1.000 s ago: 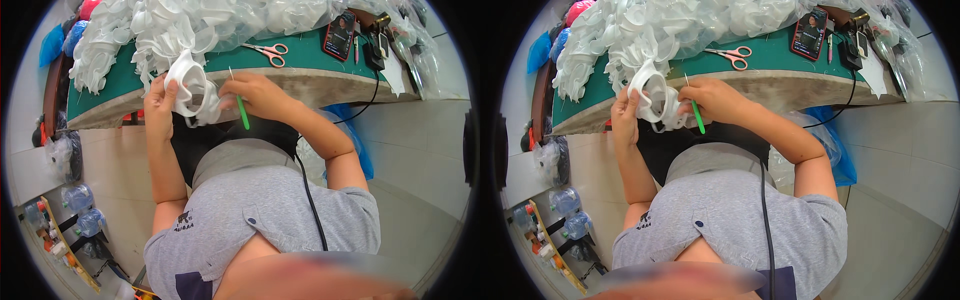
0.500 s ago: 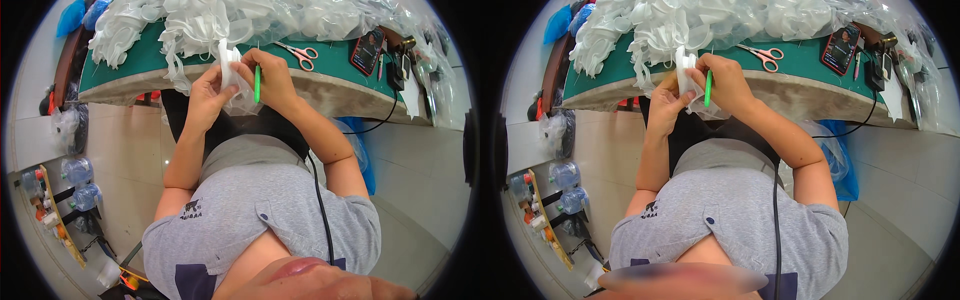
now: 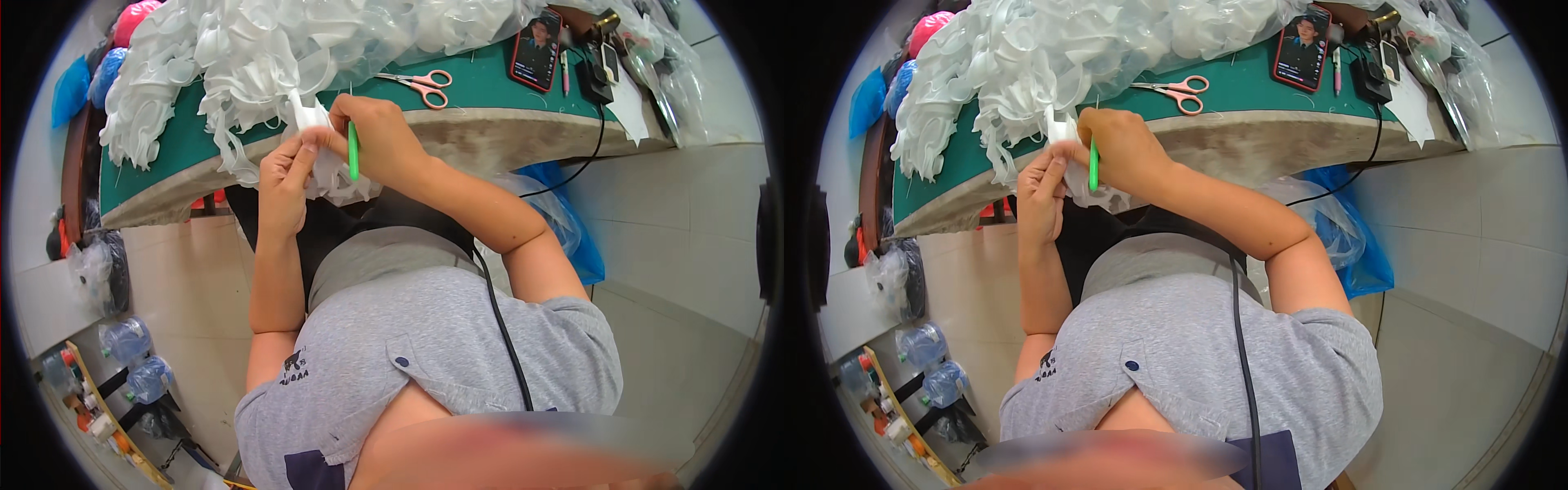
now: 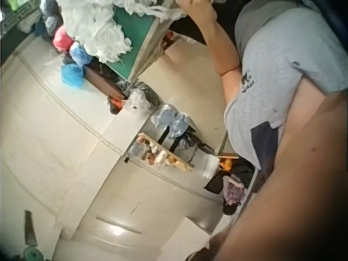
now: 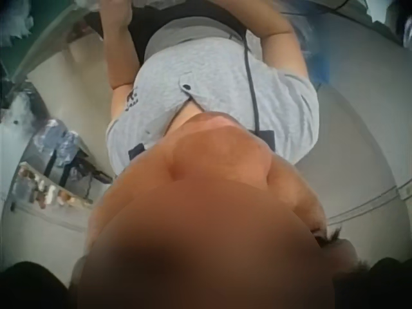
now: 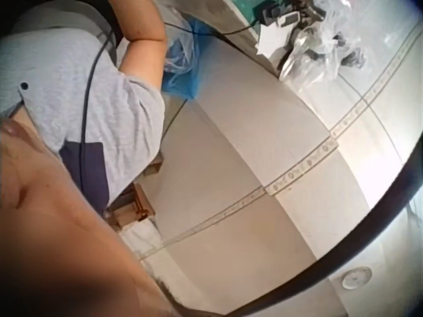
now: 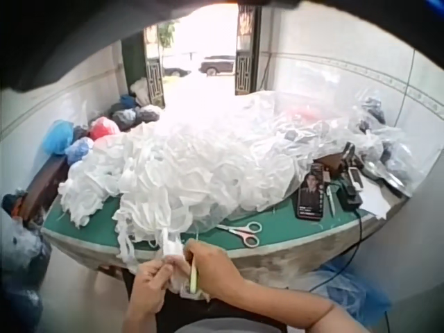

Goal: Assembling white fabric components onto frames using a green stylus and scissors.

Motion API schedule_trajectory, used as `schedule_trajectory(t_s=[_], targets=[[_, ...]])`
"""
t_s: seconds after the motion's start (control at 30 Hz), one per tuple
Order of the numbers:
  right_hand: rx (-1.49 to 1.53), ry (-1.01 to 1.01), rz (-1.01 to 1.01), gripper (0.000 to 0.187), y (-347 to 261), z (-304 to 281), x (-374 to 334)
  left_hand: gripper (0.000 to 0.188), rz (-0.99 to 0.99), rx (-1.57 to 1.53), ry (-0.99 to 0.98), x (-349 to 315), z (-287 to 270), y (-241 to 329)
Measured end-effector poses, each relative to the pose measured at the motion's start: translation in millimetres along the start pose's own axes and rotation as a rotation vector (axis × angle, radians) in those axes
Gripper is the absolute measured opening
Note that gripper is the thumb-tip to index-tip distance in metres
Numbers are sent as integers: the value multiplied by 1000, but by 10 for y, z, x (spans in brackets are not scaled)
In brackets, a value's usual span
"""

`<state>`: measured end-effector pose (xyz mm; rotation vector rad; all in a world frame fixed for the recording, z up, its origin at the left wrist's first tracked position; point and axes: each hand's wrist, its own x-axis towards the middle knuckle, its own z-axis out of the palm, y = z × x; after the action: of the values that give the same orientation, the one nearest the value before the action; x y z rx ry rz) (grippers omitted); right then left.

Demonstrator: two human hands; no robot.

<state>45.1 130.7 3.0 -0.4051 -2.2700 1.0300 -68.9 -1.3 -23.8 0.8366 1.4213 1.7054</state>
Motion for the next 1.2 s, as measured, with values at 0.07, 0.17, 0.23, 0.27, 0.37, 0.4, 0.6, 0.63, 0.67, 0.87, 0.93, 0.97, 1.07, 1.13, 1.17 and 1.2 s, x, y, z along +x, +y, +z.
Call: schedule_trajectory(t_s=[0.07, 0.17, 0.23, 0.27, 0.37, 0.4, 0.6, 0.63, 0.67, 0.87, 0.93, 0.97, 1.07, 1.13, 1.17, 1.2], targets=[[-15, 33, -18, 18, 54, 20, 3, 28, -108, -6, -16, -36, 77, 110], [-115, 89, -96, 18, 159, 43, -32, 28, -52, 66, 54, -51, 186, 140], [-205, 117, -152, 18, 220, 46, -57, 28, -11, 100, 69, -47, 175, 183], [-184, 129, -143, 17, 244, 41, -55, 27, 32, 133, 88, -44, 168, 200], [-78, 138, -116, 15, 200, -41, -56, 26, 6, 101, 63, -45, 205, 235], [9, 136, -99, 15, 151, -75, -51, 26, 5, 102, 67, -47, 189, 208], [5, -30, -53, 13, 119, -43, -86, 25, -101, -234, 86, -7, 223, 182], [16, -37, -61, 13, 127, -55, -95, 26, -94, -191, 75, 16, 198, 133], [-1, -40, -87, 15, 143, -67, -112, 26, -89, -147, 73, 3, 176, 100], [-145, -64, -138, 16, 184, -127, -137, 28, -99, -154, 80, -12, 191, 106], [-104, -18, -143, 13, 205, -130, -118, 29, -110, -165, 55, -31, 148, 96], [-70, 32, -143, 10, 199, -147, -105, 29, -100, -171, 52, -36, 140, 93], [51, 37, 12, 15, 186, -206, -71, 31, -76, -236, 49, -19, 144, 105], [105, 96, 81, 18, 135, -327, -17, 32, -60, -352, 72, 0, 146, 183], [165, 147, 144, 22, 124, -401, 7, 33, -57, -413, 93, -1, 137, 232], [209, 140, 174, 26, 132, -456, 21, 34, -13, -417, 97, 4, 55, 194]])
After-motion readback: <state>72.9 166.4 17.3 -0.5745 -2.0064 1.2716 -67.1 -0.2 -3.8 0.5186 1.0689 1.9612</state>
